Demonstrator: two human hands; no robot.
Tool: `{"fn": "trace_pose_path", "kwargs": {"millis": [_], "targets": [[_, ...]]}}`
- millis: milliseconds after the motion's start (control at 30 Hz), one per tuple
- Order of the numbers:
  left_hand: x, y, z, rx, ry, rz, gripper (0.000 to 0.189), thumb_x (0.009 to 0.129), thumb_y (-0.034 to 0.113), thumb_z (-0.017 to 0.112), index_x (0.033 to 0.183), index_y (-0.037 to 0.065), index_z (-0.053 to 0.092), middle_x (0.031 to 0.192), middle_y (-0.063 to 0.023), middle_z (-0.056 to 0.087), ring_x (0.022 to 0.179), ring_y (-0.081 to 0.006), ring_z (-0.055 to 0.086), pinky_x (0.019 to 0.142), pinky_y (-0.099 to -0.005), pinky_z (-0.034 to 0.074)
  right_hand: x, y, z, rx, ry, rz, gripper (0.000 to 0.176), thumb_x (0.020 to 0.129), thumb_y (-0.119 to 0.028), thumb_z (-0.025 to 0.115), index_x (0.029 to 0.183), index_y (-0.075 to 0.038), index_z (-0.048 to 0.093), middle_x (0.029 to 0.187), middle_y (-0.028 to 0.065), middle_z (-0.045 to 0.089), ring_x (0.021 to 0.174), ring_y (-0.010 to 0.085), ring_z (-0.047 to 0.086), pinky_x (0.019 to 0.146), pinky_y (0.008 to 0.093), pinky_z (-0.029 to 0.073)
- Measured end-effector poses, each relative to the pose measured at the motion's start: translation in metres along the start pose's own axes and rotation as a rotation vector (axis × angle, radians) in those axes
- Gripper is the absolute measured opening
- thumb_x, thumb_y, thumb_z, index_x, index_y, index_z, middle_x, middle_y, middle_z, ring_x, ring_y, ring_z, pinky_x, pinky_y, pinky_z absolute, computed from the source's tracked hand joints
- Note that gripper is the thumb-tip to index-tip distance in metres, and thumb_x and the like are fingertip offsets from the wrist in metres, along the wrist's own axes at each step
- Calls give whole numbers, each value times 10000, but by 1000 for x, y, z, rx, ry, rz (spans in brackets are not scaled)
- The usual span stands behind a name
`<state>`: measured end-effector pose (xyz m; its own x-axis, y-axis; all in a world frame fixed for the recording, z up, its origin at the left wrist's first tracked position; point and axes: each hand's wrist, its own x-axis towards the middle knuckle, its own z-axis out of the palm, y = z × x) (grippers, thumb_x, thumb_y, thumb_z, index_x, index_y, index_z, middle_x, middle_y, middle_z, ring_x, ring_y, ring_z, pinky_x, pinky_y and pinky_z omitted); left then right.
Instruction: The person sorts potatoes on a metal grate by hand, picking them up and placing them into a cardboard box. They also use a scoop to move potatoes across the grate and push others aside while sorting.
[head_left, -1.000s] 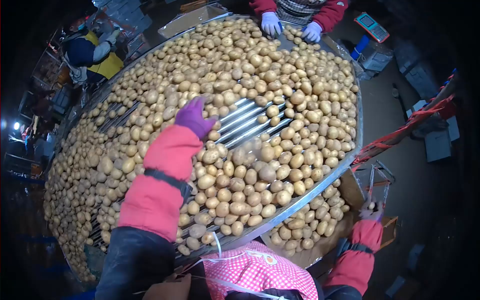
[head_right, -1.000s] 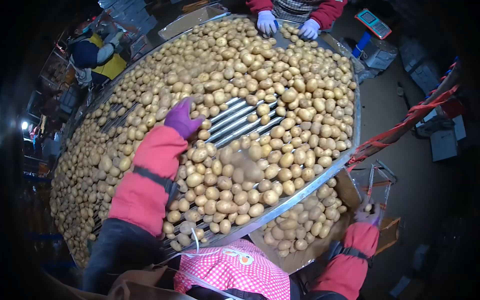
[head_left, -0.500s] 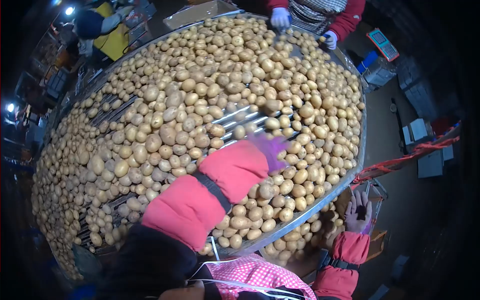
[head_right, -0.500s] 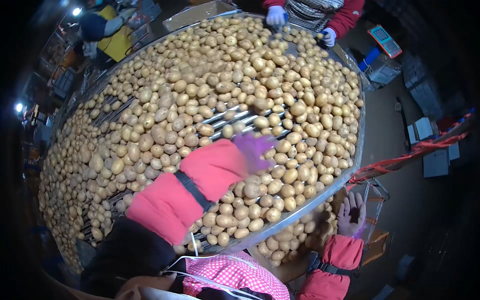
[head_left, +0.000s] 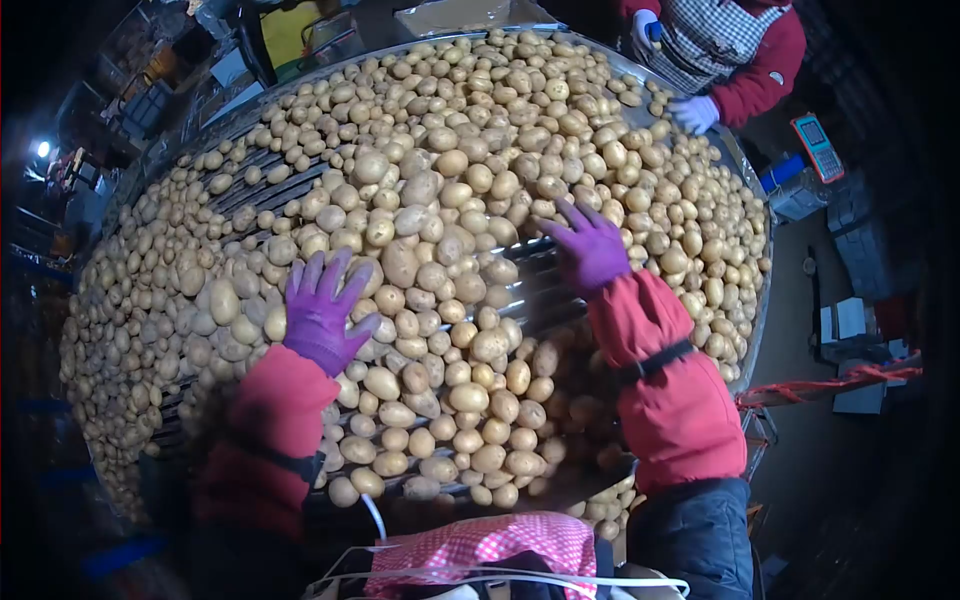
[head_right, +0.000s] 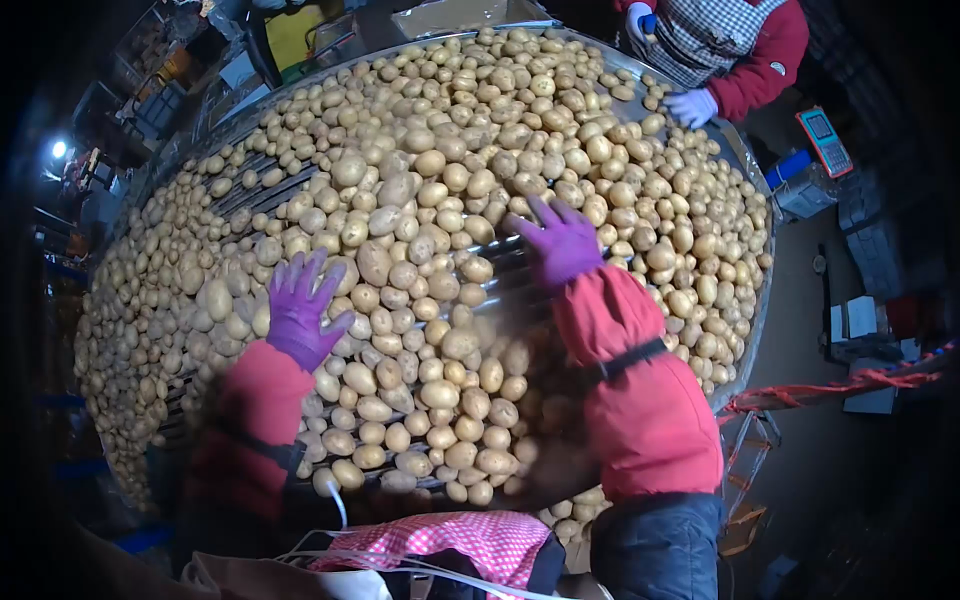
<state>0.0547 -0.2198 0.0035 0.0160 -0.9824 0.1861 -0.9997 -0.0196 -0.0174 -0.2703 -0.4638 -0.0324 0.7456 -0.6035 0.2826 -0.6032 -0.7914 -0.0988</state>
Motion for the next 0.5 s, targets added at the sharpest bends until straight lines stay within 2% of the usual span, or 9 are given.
{"fn": "trace_pose_path", "kwargs": {"millis": [33, 67, 200, 233, 300, 333, 367, 433, 500], "targets": [[0, 0, 0, -19, -25, -8, 709, 800, 400, 702, 1439, 196, 474, 1537, -118, 352, 1406, -413, 295, 1137, -617, 189, 22, -9, 10, -130, -46, -31, 491, 841, -246, 618, 1319, -343, 564, 1491, 79, 458, 1309, 363, 481, 1056, 535, 397], [1, 2, -3, -28, 2, -4, 689, 779, 385, 721, 1406, 186, 515, 1518, -129, 378, 1391, -418, 322, 1132, -613, 223, 41, -14, 23, -115, -176, 21, 504, 845, -362, 604, 1341, -402, 525, 1546, 5, 381, 1402, 365, 355, 1095, 594, 318], [2, -4, 0, -88, 43, 10, 632, 731, 349, 770, 1307, 149, 603, 1454, -145, 451, 1348, -428, 385, 1114, -595, 301, 73, 10, 33, -241, -332, 36, 570, 819, -500, 627, 1365, -410, 492, 1559, -76, 337, 1472, 385, 175, 1118, 602, 276], [3, -4, 2, -105, 47, 10, 630, 730, 364, 770, 1302, 155, 606, 1438, -138, 462, 1329, -424, 401, 1099, -590, 315, 69, 33, 53, -198, -203, -24, 535, 806, -507, 638, 1319, -395, 537, 1542, -60, 360, 1442, 389, 243, 1103, 601, 296], [3, -5, 5, -135, 66, 9, 626, 730, 394, 771, 1291, 169, 610, 1407, -124, 485, 1290, -416, 432, 1068, -580, 343, 68, 66, 51, -114, -143, 45, 454, 814, -508, 632, 1248, -381, 589, 1533, -31, 369, 1396, 403, 309, 1086, 599, 315], [3, -8, 4, -156, 57, 32, 635, 711, 320, 788, 1290, 133, 605, 1445, -139, 458, 1340, -417, 396, 1115, -556, 325, 65, 89, 45, -108, -137, 49, 415, 828, -503, 622, 1222, -373, 604, 1526, -13, 377, 1374, 403, 337, 1080, 597, 322], [4, -10, 4, -145, 76, 37, 636, 708, 344, 791, 1285, 146, 610, 1427, -134, 470, 1322, -416, 409, 1092, -560, 341, 62, 109, 37, -105, -124, 57, 378, 842, -498, 612, 1196, -365, 619, 1520, 4, 385, 1351, 402, 366, 1074, 594, 329], [3, -9, 8, -138, 114, 47, 639, 702, 393, 796, 1276, 171, 622, 1391, -122, 493, 1286, -413, 435, 1048, -568, 372, 51, 124, 6, -345, -291, 386, 343, 865, -452, 598, 1198, -370, 616, 1520, 23, 391, 1355, 398, 372, 1078, 592, 326], [3, -8, 9, -154, 140, 60, 631, 700, 387, 796, 1268, 173, 626, 1388, -123, 495, 1283, -413, 438, 1045, -569, 375, 35, 131, -13, -557, -309, 482, 338, 878, -400, 584, 1215, -393, 609, 1546, 12, 354, 1385, 388, 337, 1088, 598, 303]]}}
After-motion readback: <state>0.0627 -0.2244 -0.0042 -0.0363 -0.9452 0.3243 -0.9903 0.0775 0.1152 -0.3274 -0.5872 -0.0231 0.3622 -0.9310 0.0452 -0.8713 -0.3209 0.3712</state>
